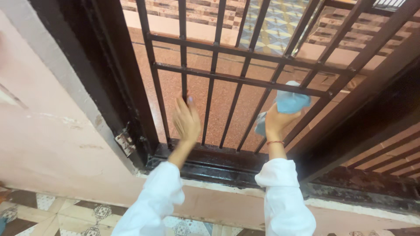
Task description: The person wipes the bars and frame of a black metal window grate using a blue cloth.
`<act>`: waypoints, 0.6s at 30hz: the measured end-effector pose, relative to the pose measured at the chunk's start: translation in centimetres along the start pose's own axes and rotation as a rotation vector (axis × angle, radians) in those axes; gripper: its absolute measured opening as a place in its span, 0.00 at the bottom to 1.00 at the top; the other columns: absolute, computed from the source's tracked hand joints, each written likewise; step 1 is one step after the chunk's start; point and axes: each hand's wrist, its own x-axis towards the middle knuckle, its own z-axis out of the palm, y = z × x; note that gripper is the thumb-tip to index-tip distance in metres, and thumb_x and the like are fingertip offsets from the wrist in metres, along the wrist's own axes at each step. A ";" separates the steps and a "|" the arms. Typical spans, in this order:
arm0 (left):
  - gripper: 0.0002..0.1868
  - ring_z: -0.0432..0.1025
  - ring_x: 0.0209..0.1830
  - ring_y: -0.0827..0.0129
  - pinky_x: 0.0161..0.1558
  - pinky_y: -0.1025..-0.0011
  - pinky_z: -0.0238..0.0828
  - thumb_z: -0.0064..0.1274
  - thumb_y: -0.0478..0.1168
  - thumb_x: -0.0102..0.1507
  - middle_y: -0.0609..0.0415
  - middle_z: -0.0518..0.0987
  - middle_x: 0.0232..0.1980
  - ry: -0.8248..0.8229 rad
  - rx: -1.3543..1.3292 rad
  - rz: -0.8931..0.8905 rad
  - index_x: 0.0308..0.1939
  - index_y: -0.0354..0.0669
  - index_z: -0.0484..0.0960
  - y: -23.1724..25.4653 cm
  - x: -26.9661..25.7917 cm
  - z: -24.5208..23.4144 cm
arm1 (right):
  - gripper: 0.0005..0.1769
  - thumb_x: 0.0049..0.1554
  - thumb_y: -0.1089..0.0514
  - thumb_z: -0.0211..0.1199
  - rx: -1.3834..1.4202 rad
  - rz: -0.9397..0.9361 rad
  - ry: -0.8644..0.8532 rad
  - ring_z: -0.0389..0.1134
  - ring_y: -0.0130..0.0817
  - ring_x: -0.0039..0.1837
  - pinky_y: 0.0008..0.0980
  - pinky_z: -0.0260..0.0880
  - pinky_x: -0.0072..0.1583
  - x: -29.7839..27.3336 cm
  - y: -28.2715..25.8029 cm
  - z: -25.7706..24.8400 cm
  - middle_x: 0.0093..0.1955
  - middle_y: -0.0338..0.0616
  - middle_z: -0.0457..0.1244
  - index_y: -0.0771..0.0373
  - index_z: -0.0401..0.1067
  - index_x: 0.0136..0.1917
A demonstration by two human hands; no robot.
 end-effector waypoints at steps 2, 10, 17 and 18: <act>0.31 0.63 0.68 0.44 0.65 0.47 0.56 0.47 0.44 0.72 0.33 0.65 0.69 0.084 -0.007 0.091 0.76 0.35 0.59 2.5 -2.5 -2.4 | 0.09 0.61 0.67 0.61 0.033 -0.005 0.022 0.72 0.40 0.52 0.40 0.71 0.54 0.2 -1.1 0.3 0.49 0.49 0.67 0.74 0.69 0.54; 0.15 0.72 0.58 0.67 0.72 0.50 0.50 0.57 0.41 0.67 0.63 0.76 0.50 -0.248 -0.294 0.835 0.55 0.61 0.73 13.5 -6.3 -14.5 | 0.17 0.59 0.67 0.64 0.021 -0.014 0.054 0.71 0.45 0.56 0.42 0.70 0.57 -0.1 -0.1 0.5 0.53 0.53 0.65 0.76 0.64 0.58; 0.13 0.73 0.56 0.67 0.70 0.51 0.52 0.58 0.42 0.67 0.63 0.76 0.48 -0.321 -0.456 1.069 0.52 0.60 0.74 14.3 -5.9 -18.3 | 0.11 0.61 0.68 0.63 -0.005 0.009 -0.004 0.74 0.46 0.53 0.42 0.73 0.57 0.0 -0.7 0.3 0.50 0.54 0.68 0.75 0.68 0.56; 0.12 0.73 0.56 0.67 0.70 0.51 0.52 0.58 0.42 0.67 0.63 0.76 0.48 -0.331 -0.470 1.081 0.52 0.60 0.74 14.1 -6.0 -18.5 | 0.12 0.61 0.68 0.63 -0.008 -0.009 0.004 0.73 0.47 0.54 0.42 0.72 0.57 -0.1 -0.5 0.3 0.51 0.54 0.67 0.76 0.66 0.56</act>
